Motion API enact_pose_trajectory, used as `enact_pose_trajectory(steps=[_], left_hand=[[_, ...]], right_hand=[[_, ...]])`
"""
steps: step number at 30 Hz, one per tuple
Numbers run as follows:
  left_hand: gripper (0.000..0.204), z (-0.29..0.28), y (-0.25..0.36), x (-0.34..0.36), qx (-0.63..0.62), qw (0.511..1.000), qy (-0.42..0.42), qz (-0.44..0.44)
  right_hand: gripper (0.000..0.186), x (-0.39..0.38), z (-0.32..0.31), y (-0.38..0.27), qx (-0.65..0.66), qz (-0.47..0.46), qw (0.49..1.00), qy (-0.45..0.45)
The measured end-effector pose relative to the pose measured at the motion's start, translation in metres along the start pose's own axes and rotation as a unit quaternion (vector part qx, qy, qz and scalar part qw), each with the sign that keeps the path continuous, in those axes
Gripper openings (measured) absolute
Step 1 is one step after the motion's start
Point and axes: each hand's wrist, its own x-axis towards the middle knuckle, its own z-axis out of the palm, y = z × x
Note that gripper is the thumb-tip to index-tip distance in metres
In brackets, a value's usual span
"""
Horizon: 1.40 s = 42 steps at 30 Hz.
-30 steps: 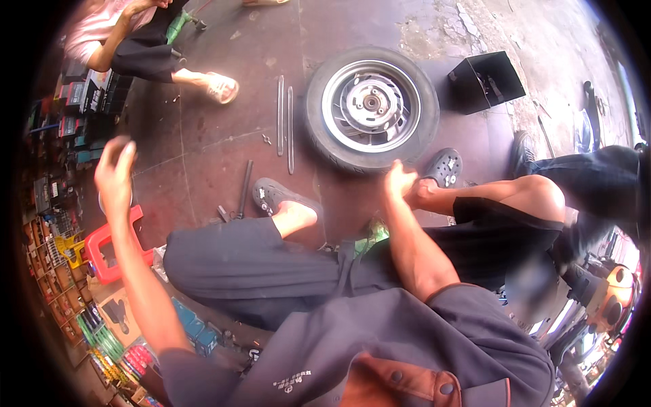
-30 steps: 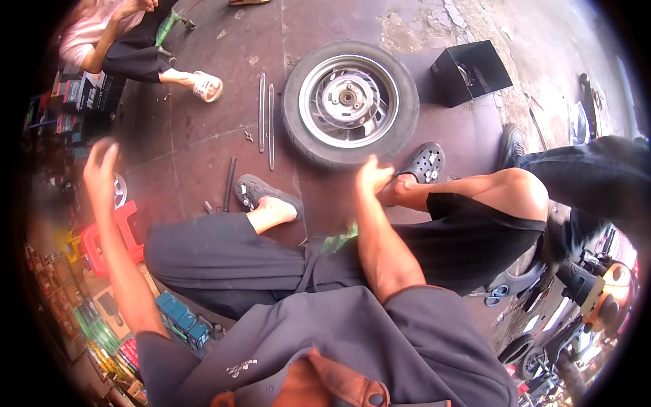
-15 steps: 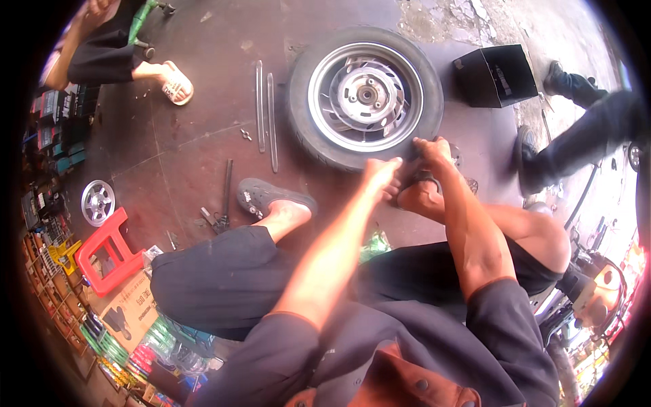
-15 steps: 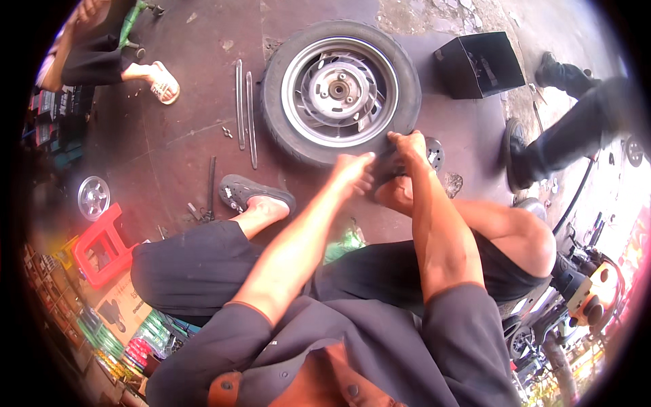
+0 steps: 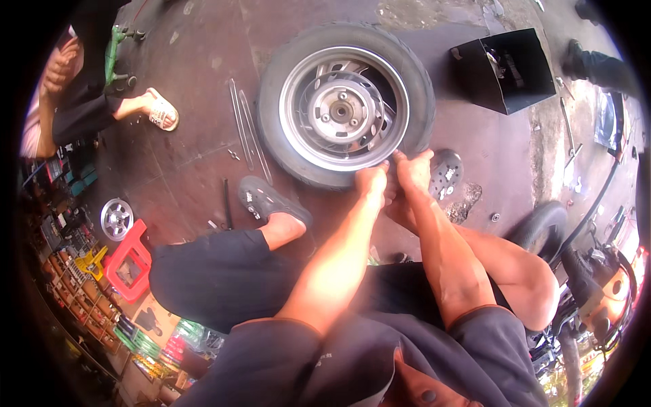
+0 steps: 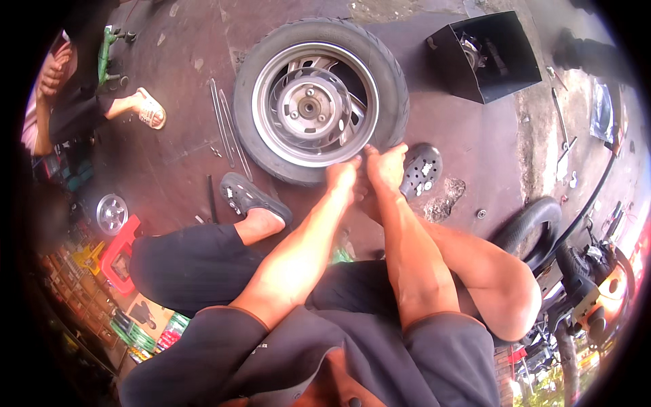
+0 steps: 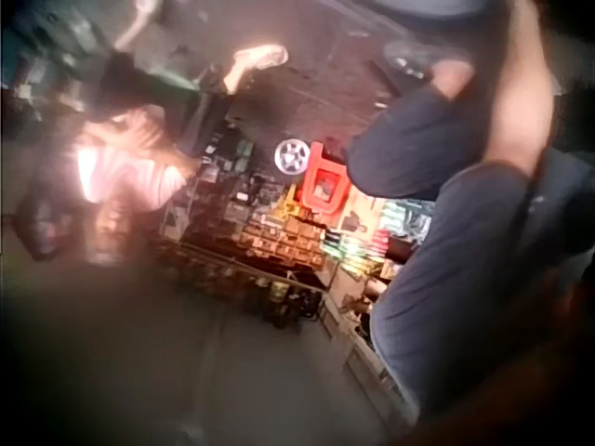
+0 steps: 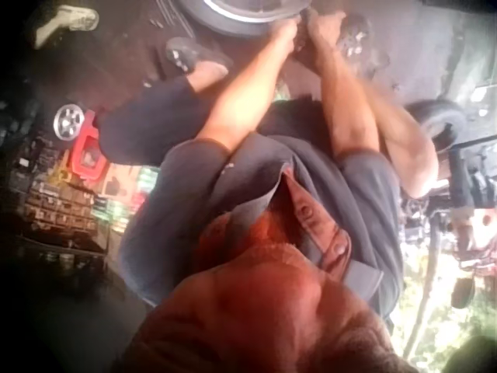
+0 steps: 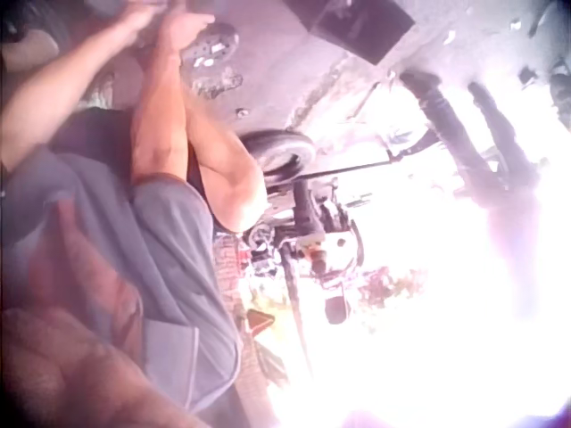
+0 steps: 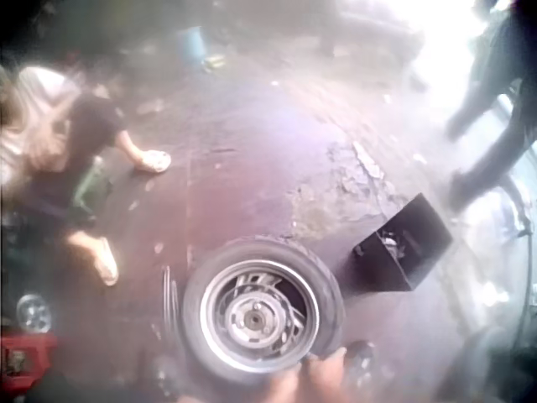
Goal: The person uses a bead breaker tool to loosen a tire from a motorcycle wheel rim and then uses tire irons to pry the tire off the rim.
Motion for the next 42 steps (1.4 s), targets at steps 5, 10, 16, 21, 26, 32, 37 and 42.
enact_pose_trajectory(steps=[5,10,16,21,26,32,37,42], left_hand=[[0.031,0.011,-0.006,0.004,-0.027,0.994,0.045,0.1],[0.036,-0.038,0.009,-0.018,0.087,0.987,-0.103,0.083],[0.033,-0.071,0.133,-0.03,0.152,0.805,0.112,0.562],[0.024,-0.052,0.267,0.016,0.302,0.516,0.166,0.784],[0.028,-0.001,0.306,0.049,0.43,0.356,0.119,0.821],[0.027,0.023,0.302,0.059,0.46,0.384,0.055,0.798],[0.026,0.027,0.311,0.062,0.427,0.403,0.055,0.807],[0.028,0.028,0.318,0.053,0.489,0.467,0.008,0.737]], right_hand=[[0.079,0.0,0.001,-0.002,0.002,0.008,1.0,0.002],[0.079,0.018,-0.006,0.001,0.116,-0.071,0.988,0.072],[0.055,0.069,-0.037,-0.081,0.054,-0.236,0.934,0.261],[0.05,0.094,-0.032,-0.112,-0.086,-0.275,0.934,0.212],[0.044,0.098,-0.025,-0.107,-0.078,-0.312,0.911,0.257],[0.043,0.106,-0.019,-0.102,-0.053,-0.313,0.915,0.248],[0.047,0.112,-0.017,-0.105,-0.039,-0.336,0.906,0.255],[0.049,0.114,-0.014,-0.098,-0.03,-0.332,0.91,0.247]])
